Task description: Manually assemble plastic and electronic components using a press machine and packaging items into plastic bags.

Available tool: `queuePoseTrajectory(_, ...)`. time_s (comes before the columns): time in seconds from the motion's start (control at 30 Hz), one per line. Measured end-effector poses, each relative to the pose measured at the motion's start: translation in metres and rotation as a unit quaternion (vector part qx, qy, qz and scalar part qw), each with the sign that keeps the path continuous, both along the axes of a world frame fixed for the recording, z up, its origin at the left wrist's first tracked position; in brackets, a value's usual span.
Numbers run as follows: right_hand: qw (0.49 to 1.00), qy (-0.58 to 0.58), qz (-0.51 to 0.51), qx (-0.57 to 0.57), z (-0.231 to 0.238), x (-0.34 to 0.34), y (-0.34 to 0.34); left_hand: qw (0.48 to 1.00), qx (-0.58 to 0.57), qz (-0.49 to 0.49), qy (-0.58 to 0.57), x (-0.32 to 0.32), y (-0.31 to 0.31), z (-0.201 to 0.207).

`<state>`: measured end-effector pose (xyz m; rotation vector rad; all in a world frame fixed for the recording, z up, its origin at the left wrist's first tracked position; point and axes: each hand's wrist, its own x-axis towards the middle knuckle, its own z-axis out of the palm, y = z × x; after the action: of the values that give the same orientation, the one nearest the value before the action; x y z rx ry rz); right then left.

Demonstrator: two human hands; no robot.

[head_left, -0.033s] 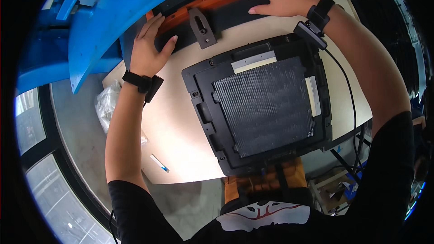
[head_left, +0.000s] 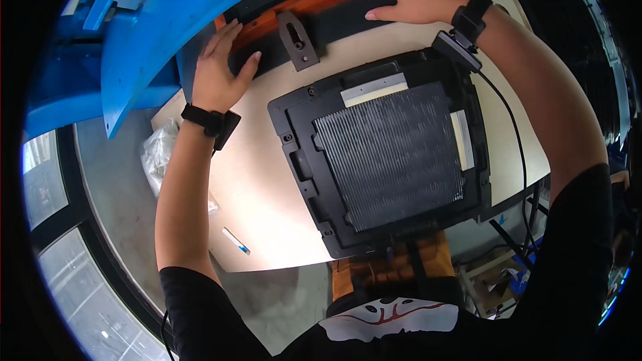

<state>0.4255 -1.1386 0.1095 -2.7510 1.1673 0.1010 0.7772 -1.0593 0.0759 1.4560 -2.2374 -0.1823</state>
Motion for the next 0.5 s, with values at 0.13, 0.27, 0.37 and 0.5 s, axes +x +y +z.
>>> queuePoseTrajectory(0.13,0.998,0.014,-0.036,0.058,0.008,0.003,0.000,0.995,-0.050,0.038,-0.083,-0.011,-0.012,0.008)
queuePoseTrajectory(0.27,0.989,-0.037,-0.060,-0.127,-0.033,0.007,-0.003,0.995,-0.059,0.002,-0.084,-0.036,-0.027,0.025)
queuePoseTrajectory(0.37,0.996,-0.008,-0.066,-0.060,-0.018,0.009,0.000,0.992,0.012,-0.076,-0.104,-0.063,-0.037,0.036)
queuePoseTrajectory(0.5,0.998,-0.018,-0.053,-0.004,-0.002,0.006,-0.001,0.978,0.048,-0.117,-0.166,-0.088,-0.053,0.031)
